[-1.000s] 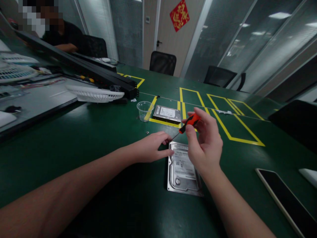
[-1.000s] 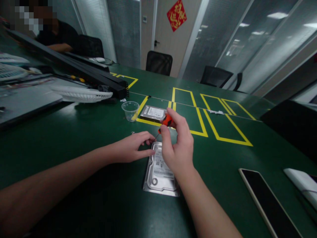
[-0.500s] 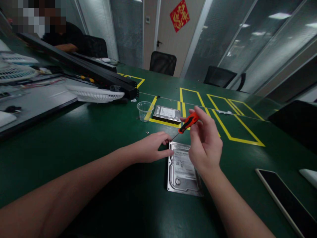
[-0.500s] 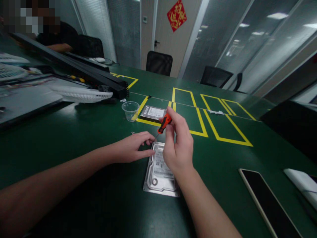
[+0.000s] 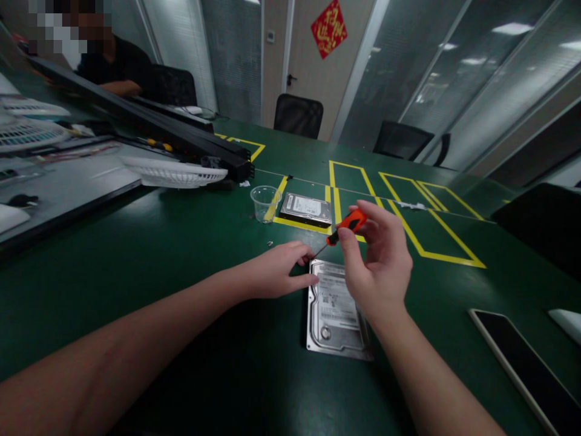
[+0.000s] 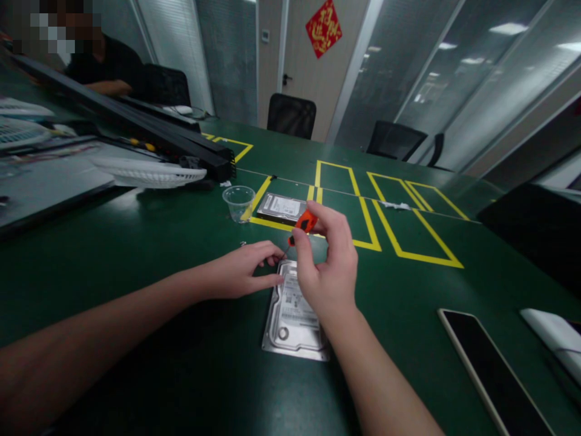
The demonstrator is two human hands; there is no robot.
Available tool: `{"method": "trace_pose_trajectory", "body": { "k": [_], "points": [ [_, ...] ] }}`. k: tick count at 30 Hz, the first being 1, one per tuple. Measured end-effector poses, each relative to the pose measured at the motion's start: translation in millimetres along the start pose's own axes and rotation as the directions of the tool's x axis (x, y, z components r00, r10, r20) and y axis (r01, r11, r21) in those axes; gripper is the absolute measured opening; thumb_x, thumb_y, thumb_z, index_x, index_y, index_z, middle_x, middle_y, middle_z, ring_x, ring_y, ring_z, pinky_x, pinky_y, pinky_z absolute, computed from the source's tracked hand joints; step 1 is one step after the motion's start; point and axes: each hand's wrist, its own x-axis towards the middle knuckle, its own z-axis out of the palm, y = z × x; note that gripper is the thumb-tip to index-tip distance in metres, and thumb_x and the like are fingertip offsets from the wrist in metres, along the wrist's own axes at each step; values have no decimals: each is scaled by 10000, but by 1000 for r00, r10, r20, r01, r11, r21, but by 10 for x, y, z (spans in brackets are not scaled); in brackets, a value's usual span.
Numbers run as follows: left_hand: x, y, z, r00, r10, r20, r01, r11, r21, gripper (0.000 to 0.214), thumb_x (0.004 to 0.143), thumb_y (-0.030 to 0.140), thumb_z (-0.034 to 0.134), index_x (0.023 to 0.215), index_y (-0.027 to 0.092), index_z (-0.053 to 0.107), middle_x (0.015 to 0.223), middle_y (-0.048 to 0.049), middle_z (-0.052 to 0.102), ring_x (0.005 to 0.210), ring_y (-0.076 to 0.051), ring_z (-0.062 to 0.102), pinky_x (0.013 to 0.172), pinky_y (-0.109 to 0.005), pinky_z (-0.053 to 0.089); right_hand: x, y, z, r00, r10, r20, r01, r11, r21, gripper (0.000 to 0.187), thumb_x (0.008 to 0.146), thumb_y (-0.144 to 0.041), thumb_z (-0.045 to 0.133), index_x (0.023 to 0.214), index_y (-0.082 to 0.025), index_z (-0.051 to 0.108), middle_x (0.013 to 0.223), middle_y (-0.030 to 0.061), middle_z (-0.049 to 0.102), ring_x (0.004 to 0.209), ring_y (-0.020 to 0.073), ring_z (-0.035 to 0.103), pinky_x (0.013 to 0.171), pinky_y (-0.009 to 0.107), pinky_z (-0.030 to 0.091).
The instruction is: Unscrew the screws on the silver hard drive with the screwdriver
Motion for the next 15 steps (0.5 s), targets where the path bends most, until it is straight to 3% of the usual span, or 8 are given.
{"method": "trace_pose_trajectory", "body": {
  "k": [6, 11, 15],
  "points": [
    [-5, 5, -7, 1000, 3, 1, -3, 1000, -5, 371, 978, 446, 717, 1215, 166, 667, 1173, -105, 689, 1064, -261, 665, 942, -388, 536, -14, -23, 14, 997, 14, 73, -20, 996, 92, 540, 1031, -201, 588, 1546, -359, 548, 1515, 88, 646, 1228, 261, 737, 1047, 507, 666],
    [2, -6, 8, 1000, -6, -5, 6, 1000, -3, 403, 967, 452, 734, 1231, 154, 671, 1175, -109, 696, 1048, -261, 670, 928, -391, 539, -5, -12, 17, 1000, -13, -8, 13, 999, 32, 527, 950, -201, 726, 1446, -342, 616, 1353, 81, 697, 1138, 265, 747, 1025, 524, 668],
    [4, -1, 12, 1000, -4, -3, 4, 1000, 8, 403, 973, 451, 727, 1232, 148, 670, 1169, -111, 698, 1050, -264, 669, 930, -397, 538, -17, -16, 35, 999, 0, 33, -4, 993, 117, 531, 987, -179, 661, 1488, -338, 585, 1454, 94, 654, 1189, 257, 754, 1044, 505, 676]
  ]
}}
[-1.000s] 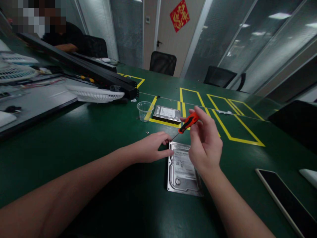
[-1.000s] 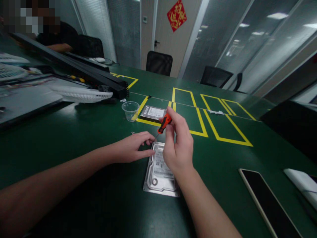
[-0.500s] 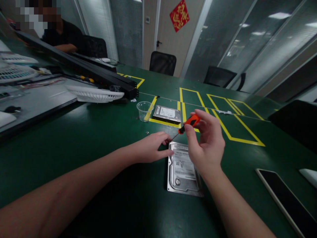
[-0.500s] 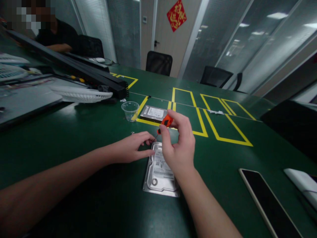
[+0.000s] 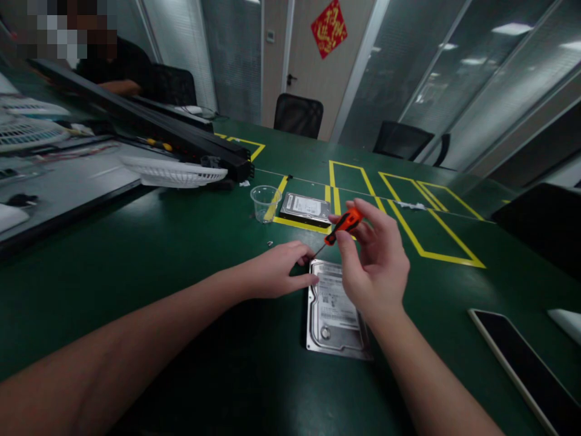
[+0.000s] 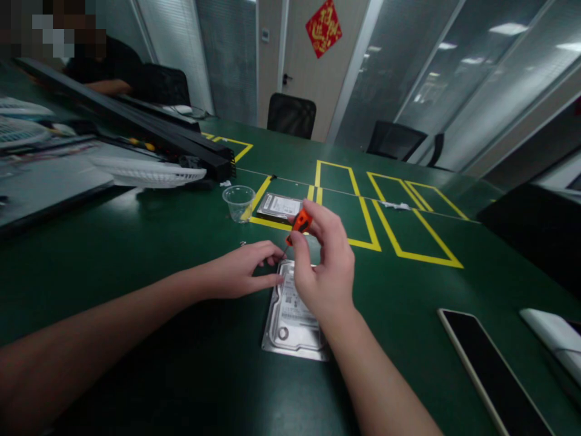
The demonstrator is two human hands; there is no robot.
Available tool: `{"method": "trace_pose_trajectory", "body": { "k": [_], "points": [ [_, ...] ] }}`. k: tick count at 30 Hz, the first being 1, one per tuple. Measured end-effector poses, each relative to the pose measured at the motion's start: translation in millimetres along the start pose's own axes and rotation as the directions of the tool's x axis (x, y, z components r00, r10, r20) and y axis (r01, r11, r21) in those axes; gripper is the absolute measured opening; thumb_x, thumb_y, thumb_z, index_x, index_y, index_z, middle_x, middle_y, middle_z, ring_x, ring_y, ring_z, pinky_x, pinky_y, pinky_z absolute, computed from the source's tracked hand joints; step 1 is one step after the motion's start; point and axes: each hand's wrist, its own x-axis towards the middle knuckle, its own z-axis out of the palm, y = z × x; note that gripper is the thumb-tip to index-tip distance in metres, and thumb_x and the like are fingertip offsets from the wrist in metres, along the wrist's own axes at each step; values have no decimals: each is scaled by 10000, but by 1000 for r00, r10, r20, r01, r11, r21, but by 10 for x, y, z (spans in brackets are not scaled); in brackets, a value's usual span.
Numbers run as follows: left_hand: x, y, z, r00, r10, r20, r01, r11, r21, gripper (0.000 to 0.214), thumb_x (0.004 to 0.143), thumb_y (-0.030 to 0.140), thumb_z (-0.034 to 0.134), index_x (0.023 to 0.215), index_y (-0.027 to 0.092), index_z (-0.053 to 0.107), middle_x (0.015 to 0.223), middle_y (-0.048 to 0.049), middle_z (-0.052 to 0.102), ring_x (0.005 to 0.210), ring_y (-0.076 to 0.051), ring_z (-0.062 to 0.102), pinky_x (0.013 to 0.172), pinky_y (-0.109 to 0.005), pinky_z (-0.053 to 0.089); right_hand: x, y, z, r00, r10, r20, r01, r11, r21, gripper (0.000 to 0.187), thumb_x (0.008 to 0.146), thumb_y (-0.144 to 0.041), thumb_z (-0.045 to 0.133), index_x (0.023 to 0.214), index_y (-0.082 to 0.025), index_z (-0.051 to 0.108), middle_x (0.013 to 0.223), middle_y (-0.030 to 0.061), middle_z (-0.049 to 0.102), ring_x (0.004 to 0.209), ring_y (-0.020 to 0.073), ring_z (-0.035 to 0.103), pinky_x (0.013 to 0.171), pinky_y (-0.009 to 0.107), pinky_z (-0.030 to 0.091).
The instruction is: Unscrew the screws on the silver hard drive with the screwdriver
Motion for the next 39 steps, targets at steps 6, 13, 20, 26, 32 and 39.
{"method": "trace_pose_trajectory", "body": {
  "k": [6, 13, 20, 26, 32, 39],
  "points": [
    [-6, 1, -4, 1000, -4, -1, 4, 1000, -4, 402, 975, 455, 724, 1245, 164, 661, 1181, -109, 692, 1064, -263, 672, 940, -395, 542, 2, 6, -31, 999, -34, 3, 34, 992, -119, 582, 963, -179, 702, 1502, -364, 582, 1373, 77, 702, 1195, 277, 731, 1008, 525, 673],
    [-1, -6, -10, 1000, 3, 0, -3, 1000, -12, 372, 974, 453, 725, 1204, 167, 667, 1160, -101, 688, 1042, -258, 667, 924, -394, 545, 13, -22, -60, 997, 10, 73, -4, 996, -85, 538, 1063, -229, 543, 1580, -377, 519, 1504, 73, 670, 1274, 276, 722, 1067, 545, 643],
    [-7, 7, -18, 1000, 7, -1, -7, 1000, -8, 361, 973, 458, 723, 1200, 183, 664, 1166, -100, 697, 1050, -260, 669, 927, -386, 544, 14, -22, -56, 997, -1, 76, 6, 998, -68, 509, 1060, -231, 555, 1550, -370, 553, 1454, 73, 700, 1230, 268, 745, 1072, 534, 651],
    [-8, 14, -14, 1000, -4, 0, 4, 1000, -9, 378, 972, 458, 720, 1217, 177, 662, 1178, -110, 699, 1057, -264, 674, 936, -390, 548, 15, -11, -62, 999, -1, 43, 5, 994, -110, 485, 1032, -260, 627, 1507, -349, 588, 1382, 85, 711, 1149, 260, 748, 1009, 519, 675],
    [-8, 9, -15, 1000, 13, -1, -13, 1000, -7, 366, 980, 457, 713, 1210, 177, 661, 1166, -102, 696, 1062, -262, 669, 939, -390, 543, 7, -11, -34, 998, 17, 55, -15, 999, -36, 497, 1058, -217, 548, 1535, -356, 559, 1470, 77, 688, 1235, 264, 737, 1096, 557, 635],
    [-7, -1, -18, 1000, 5, 3, -5, 1000, -2, 392, 983, 471, 718, 1227, 170, 661, 1179, -110, 696, 1060, -269, 669, 939, -406, 545, 19, -20, -48, 999, -13, 39, 17, 994, -104, 497, 1020, -242, 629, 1500, -365, 601, 1411, 79, 703, 1197, 266, 720, 1031, 532, 650]
  ]
}}
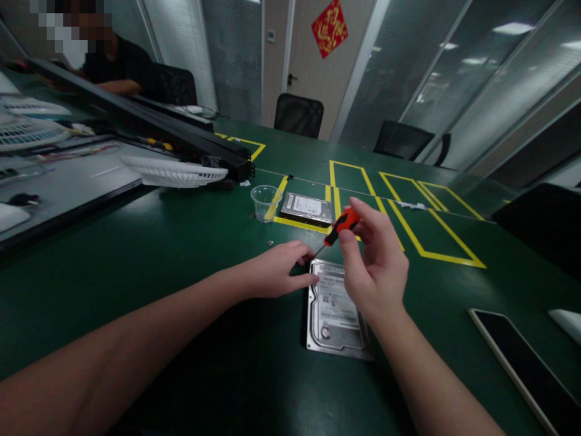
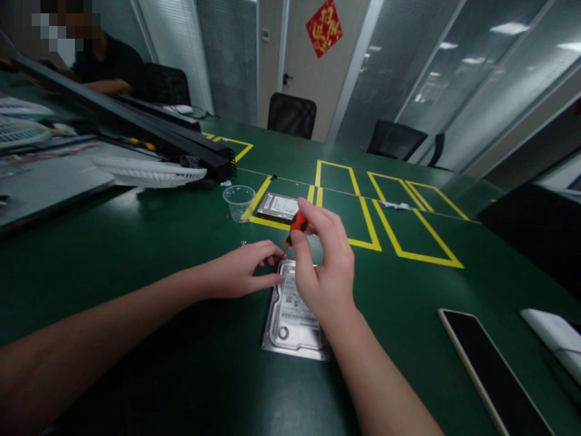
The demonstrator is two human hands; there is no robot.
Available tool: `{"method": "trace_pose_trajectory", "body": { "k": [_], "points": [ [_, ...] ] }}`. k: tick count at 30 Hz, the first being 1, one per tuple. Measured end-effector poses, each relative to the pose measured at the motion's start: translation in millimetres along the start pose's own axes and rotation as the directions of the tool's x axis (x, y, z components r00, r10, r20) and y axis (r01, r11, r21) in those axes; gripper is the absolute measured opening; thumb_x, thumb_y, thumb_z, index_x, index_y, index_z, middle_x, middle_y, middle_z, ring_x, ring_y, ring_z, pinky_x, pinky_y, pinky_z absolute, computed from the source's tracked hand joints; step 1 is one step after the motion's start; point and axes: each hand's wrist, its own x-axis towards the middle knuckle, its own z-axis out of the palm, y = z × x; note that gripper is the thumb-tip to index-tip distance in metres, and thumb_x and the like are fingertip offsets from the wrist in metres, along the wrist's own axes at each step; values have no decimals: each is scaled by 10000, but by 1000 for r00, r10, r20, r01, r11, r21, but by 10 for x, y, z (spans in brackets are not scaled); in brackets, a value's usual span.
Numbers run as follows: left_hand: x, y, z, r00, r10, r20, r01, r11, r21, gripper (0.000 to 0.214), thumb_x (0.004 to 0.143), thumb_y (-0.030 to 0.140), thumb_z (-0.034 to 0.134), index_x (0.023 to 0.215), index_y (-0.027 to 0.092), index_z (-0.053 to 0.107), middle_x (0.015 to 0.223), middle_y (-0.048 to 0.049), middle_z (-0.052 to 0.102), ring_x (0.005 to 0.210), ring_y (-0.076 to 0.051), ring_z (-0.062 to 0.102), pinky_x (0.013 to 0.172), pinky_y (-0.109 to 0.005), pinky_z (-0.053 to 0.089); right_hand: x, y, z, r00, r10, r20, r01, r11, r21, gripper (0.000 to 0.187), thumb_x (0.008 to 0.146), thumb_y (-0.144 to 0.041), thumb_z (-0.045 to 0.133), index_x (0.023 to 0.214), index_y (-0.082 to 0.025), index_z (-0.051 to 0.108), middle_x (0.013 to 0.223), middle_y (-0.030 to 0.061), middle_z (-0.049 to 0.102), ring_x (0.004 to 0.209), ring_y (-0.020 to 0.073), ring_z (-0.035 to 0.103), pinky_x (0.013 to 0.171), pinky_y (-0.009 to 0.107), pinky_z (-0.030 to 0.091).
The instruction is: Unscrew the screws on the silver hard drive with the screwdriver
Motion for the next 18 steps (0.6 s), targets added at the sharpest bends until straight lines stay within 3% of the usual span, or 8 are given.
{"method": "trace_pose_trajectory", "body": {
  "k": [4, 10, 15, 18],
  "points": [
    [4, 2, 4, 1000, 6, -5, -6, 1000, -5, 357, 976, 454, 722, 1194, 177, 667, 1160, -106, 698, 1051, -265, 671, 928, -398, 552, -3, -10, 1, 999, 9, 43, -11, 999, 46, 533, 1051, -201, 544, 1556, -370, 548, 1510, 75, 669, 1360, 279, 668, 1106, 553, 620],
    [-2, 11, 2, 1000, -10, -5, 10, 1000, -5, 380, 968, 459, 725, 1218, 180, 660, 1181, -114, 701, 1057, -268, 678, 935, -399, 555, 2, 4, -1, 1000, -12, -12, 12, 1000, -14, 533, 983, -225, 691, 1486, -382, 609, 1362, 68, 710, 1114, 258, 738, 987, 523, 660],
    [0, -2, 5, 1000, 8, -4, -8, 1000, -10, 373, 977, 463, 721, 1204, 172, 666, 1167, -108, 694, 1046, -261, 673, 923, -392, 553, -17, 8, 1, 999, 22, 28, -23, 998, 51, 523, 1047, -206, 562, 1542, -373, 554, 1499, 74, 669, 1334, 286, 688, 1125, 584, 609],
    [0, -5, 11, 1000, 8, -10, -8, 1000, -1, 364, 975, 459, 719, 1200, 178, 665, 1161, -106, 696, 1047, -261, 673, 927, -392, 553, -14, 6, 11, 1000, 8, 20, -10, 998, 54, 523, 1046, -192, 556, 1535, -376, 564, 1490, 72, 674, 1319, 279, 695, 1131, 583, 609]
  ]
}}
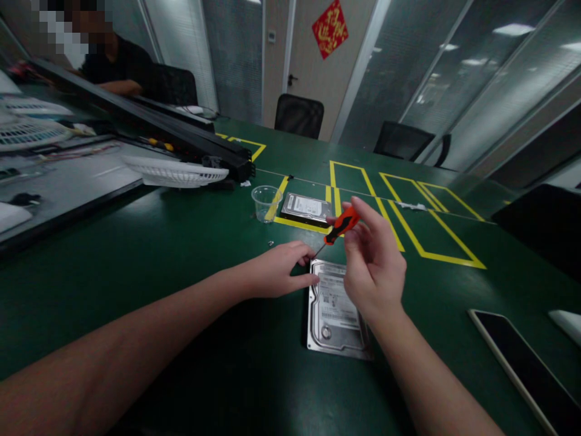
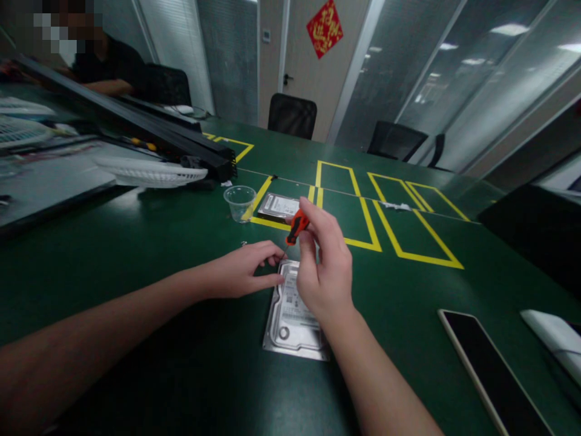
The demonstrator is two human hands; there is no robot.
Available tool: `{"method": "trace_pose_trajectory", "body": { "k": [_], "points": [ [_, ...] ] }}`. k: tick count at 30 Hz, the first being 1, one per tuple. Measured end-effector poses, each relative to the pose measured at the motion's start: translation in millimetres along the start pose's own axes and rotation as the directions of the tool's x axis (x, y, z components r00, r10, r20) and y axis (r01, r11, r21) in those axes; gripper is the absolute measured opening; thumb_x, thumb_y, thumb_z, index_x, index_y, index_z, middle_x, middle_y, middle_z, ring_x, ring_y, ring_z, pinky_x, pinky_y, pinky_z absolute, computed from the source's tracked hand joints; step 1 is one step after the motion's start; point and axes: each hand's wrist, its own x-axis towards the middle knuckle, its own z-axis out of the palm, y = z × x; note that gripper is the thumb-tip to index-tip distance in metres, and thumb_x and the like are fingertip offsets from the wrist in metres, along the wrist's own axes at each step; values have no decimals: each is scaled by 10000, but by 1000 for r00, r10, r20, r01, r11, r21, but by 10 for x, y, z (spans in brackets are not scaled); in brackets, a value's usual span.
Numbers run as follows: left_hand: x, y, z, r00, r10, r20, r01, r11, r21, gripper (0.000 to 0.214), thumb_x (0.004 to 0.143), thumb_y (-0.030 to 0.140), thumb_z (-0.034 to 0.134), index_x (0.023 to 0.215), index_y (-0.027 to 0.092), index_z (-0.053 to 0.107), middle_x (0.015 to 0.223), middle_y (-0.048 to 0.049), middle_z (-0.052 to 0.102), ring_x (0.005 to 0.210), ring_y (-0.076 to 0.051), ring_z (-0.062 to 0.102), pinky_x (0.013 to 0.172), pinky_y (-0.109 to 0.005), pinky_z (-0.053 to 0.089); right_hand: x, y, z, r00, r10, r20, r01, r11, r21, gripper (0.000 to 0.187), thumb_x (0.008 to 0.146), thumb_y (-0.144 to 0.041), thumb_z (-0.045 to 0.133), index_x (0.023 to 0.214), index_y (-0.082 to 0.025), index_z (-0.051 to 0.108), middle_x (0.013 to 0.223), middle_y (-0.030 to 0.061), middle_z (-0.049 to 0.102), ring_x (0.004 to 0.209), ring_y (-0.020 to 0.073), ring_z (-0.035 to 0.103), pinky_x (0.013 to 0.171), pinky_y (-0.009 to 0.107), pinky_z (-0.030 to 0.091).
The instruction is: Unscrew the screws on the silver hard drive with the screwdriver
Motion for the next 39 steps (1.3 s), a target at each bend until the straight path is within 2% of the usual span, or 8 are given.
{"method": "trace_pose_trajectory", "body": {
  "k": [5, 11, 17, 23, 28, 34, 39],
  "points": [
    [-3, 14, 0, 1000, -21, 6, 21, 1000, 0, 405, 968, 458, 723, 1249, 173, 658, 1195, -119, 701, 1070, -271, 677, 945, -402, 555, 26, -6, -9, 997, -49, -52, 45, 996, -72, 495, 973, -226, 699, 1447, -358, 639, 1362, 82, 695, 1193, 283, 712, 997, 539, 663],
    [0, 12, -4, 1000, 3, -2, -3, 1000, 2, 358, 974, 453, 722, 1204, 184, 665, 1166, -103, 703, 1057, -266, 679, 930, -392, 553, 17, -23, -6, 1000, 10, 6, -11, 1000, 8, 508, 1052, -201, 539, 1528, -378, 566, 1501, 74, 649, 1409, 297, 638, 1091, 567, 637],
    [-4, 8, -2, 1000, -10, 3, 10, 1000, 8, 397, 978, 460, 730, 1238, 169, 661, 1184, -114, 700, 1068, -272, 674, 944, -403, 547, 41, -34, -11, 997, -65, -50, 62, 996, -68, 506, 972, -210, 697, 1447, -376, 648, 1365, 79, 669, 1218, 279, 698, 992, 524, 666],
    [-2, 11, -1, 1000, -3, -3, 3, 1000, 5, 384, 979, 440, 733, 1225, 153, 668, 1167, -113, 696, 1062, -268, 671, 940, -398, 543, 27, -37, -5, 1000, -4, 5, 4, 1000, 1, 525, 1036, -188, 560, 1521, -387, 578, 1525, 75, 612, 1430, 307, 616, 1092, 568, 642],
    [3, 0, 9, 1000, -13, 4, 13, 1000, 6, 407, 978, 450, 730, 1250, 154, 665, 1185, -120, 702, 1068, -276, 676, 944, -408, 545, 30, -29, -9, 997, -64, -38, 61, 995, -73, 516, 974, -219, 699, 1466, -356, 626, 1406, 91, 655, 1270, 292, 688, 1005, 520, 668],
    [9, -10, 15, 1000, -2, 1, 2, 1000, 5, 393, 979, 439, 728, 1240, 151, 668, 1174, -113, 693, 1060, -266, 669, 946, -403, 549, 21, -21, -16, 999, -2, 50, 3, 1000, -3, 555, 1052, -174, 520, 1574, -362, 522, 1552, 77, 619, 1493, 305, 581, 1147, 581, 605],
    [-2, 10, 2, 1000, -13, 5, 13, 1000, 3, 412, 974, 441, 733, 1250, 144, 662, 1184, -119, 694, 1066, -269, 669, 948, -403, 544, 30, -8, -16, 998, -59, -14, 58, 997, -44, 529, 995, -186, 651, 1490, -367, 607, 1431, 84, 668, 1324, 310, 682, 1015, 543, 662]
  ]
}}
